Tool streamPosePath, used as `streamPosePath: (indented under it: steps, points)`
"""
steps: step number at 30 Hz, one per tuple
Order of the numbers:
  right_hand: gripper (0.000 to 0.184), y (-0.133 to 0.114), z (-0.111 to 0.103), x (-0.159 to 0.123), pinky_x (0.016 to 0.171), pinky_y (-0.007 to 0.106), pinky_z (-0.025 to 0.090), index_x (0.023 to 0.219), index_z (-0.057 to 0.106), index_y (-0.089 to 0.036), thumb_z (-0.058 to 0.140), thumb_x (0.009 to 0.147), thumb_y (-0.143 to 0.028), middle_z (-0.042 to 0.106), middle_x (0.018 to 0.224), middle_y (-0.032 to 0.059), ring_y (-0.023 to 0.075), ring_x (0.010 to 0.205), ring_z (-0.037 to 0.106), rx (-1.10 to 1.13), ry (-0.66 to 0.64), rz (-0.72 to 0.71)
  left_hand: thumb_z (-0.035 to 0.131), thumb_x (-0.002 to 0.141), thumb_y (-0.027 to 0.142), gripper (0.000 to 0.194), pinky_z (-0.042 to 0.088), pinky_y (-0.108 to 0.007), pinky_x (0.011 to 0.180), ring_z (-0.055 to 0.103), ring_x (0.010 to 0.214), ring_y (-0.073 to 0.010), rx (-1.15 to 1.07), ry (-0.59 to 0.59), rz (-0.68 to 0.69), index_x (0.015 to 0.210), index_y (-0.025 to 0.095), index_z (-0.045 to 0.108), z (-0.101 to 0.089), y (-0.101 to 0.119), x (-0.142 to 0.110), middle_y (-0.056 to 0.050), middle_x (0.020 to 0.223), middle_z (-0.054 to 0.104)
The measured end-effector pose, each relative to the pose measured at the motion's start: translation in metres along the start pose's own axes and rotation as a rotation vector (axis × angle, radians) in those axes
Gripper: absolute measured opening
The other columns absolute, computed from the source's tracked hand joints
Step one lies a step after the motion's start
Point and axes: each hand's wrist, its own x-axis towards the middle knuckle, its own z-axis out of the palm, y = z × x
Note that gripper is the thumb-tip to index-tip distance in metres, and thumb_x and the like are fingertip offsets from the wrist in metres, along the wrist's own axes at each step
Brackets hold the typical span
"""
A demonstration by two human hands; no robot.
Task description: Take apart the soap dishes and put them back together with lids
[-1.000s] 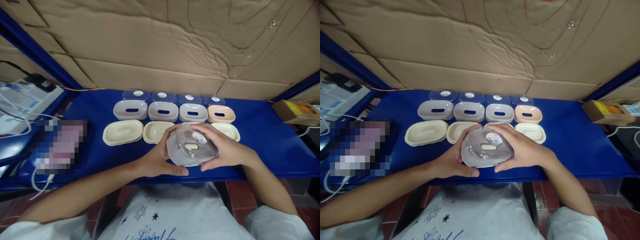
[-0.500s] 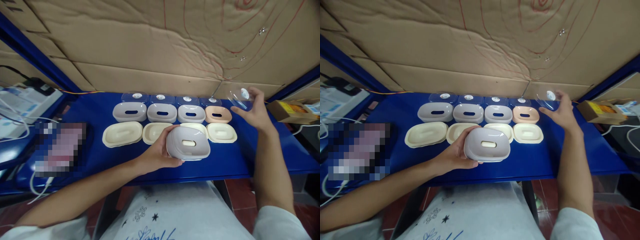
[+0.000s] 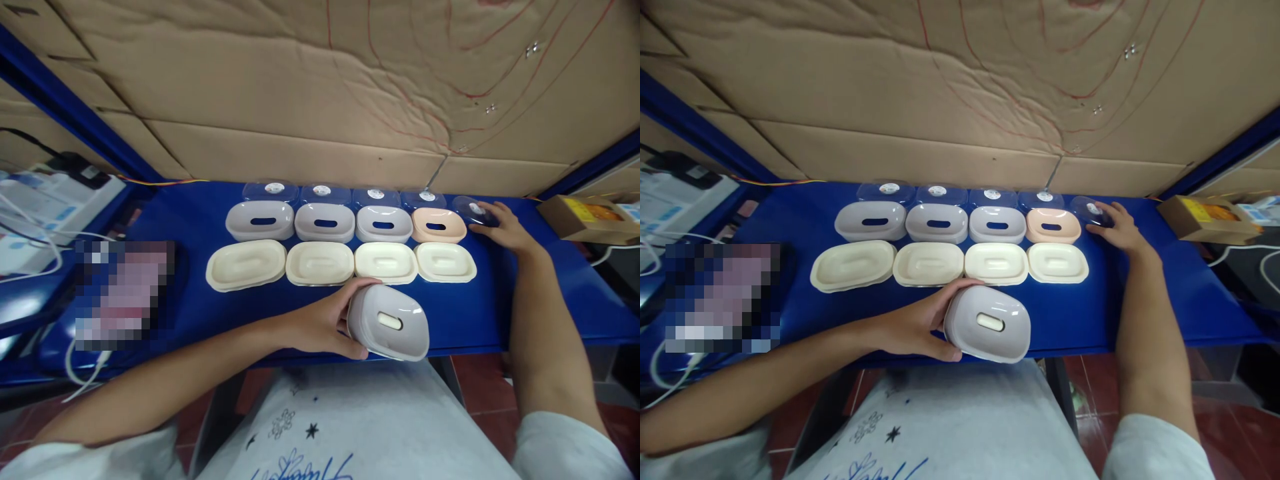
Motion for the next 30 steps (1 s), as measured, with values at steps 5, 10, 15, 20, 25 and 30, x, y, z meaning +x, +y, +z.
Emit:
streamPosePath:
  steps: [5, 10, 15, 20, 25, 30]
  points:
    - [0.061, -0.008, 0.000, 0.002, 0.122, 0.057, 0.032, 0.146, 0.063, -0.027, 0.073, 0.091, -0.052, 0.035, 0.171, 0.0229, 0.0392, 0.157, 0.037, 0.008, -0.032, 0.200, 0.098, 0.074, 0.025, 0.109, 0.053, -0.060, 0.116, 0.046, 0.156, -0.0410, 0.031, -0.009, -0.005, 0.162, 0.036, 0.034, -0.002, -0.001, 0.000, -0.016, 0.168, 0.039]
    - [0.076, -0.013, 0.003, 0.005, 0.125, 0.064, 0.025, 0.151, 0.051, -0.029, 0.078, 0.081, -0.042, 0.031, 0.171, 0.0228, 0.0412, 0.157, 0.034, -0.048, 0.098, 0.395, 0.098, 0.074, 0.027, 0.109, 0.053, -0.061, 0.115, 0.043, 0.157, -0.0441, 0.045, 0.006, -0.018, 0.162, 0.036, 0.035, -0.001, 0.002, -0.001, -0.016, 0.167, 0.040]
    - [0.067, -0.010, 0.008, 0.009, 0.122, 0.061, 0.034, 0.144, 0.050, -0.026, 0.074, 0.083, -0.034, 0.048, 0.155, 0.0185, 0.0345, 0.144, 0.050, -0.073, 0.166, 0.519, 0.099, 0.073, 0.030, 0.109, 0.050, -0.065, 0.116, 0.043, 0.156, -0.0476, 0.039, 0.008, -0.045, 0.163, 0.035, 0.037, 0.000, 0.005, -0.002, -0.016, 0.166, 0.043]
    - [0.064, -0.014, 0.012, 0.011, 0.117, 0.046, 0.038, 0.147, 0.049, -0.026, 0.072, 0.088, -0.037, 0.058, 0.149, 0.0145, 0.0268, 0.134, 0.055, -0.049, 0.141, 0.463, 0.099, 0.071, 0.029, 0.112, 0.049, -0.066, 0.116, 0.046, 0.154, -0.0479, 0.023, 0.011, -0.059, 0.164, 0.036, 0.037, 0.000, 0.004, -0.002, -0.016, 0.167, 0.043]
    - [0.076, -0.019, 0.014, 0.010, 0.115, 0.055, 0.032, 0.152, 0.045, -0.022, 0.074, 0.086, -0.045, 0.049, 0.158, 0.0233, 0.0333, 0.138, 0.048, -0.056, 0.203, 0.512, 0.098, 0.073, 0.027, 0.111, 0.053, -0.062, 0.114, 0.049, 0.153, -0.0452, 0.025, 0.003, -0.052, 0.165, 0.037, 0.036, -0.001, 0.002, -0.003, -0.015, 0.167, 0.044]
    - [0.069, -0.023, 0.016, 0.009, 0.106, 0.049, 0.036, 0.146, 0.049, -0.021, 0.074, 0.086, -0.045, 0.061, 0.142, 0.0183, 0.0261, 0.118, 0.058, -0.028, 0.224, 0.509, 0.098, 0.074, 0.027, 0.111, 0.053, -0.061, 0.114, 0.049, 0.153, -0.0439, 0.032, -0.002, -0.047, 0.165, 0.038, 0.035, -0.001, 0.001, -0.003, -0.015, 0.169, 0.042]
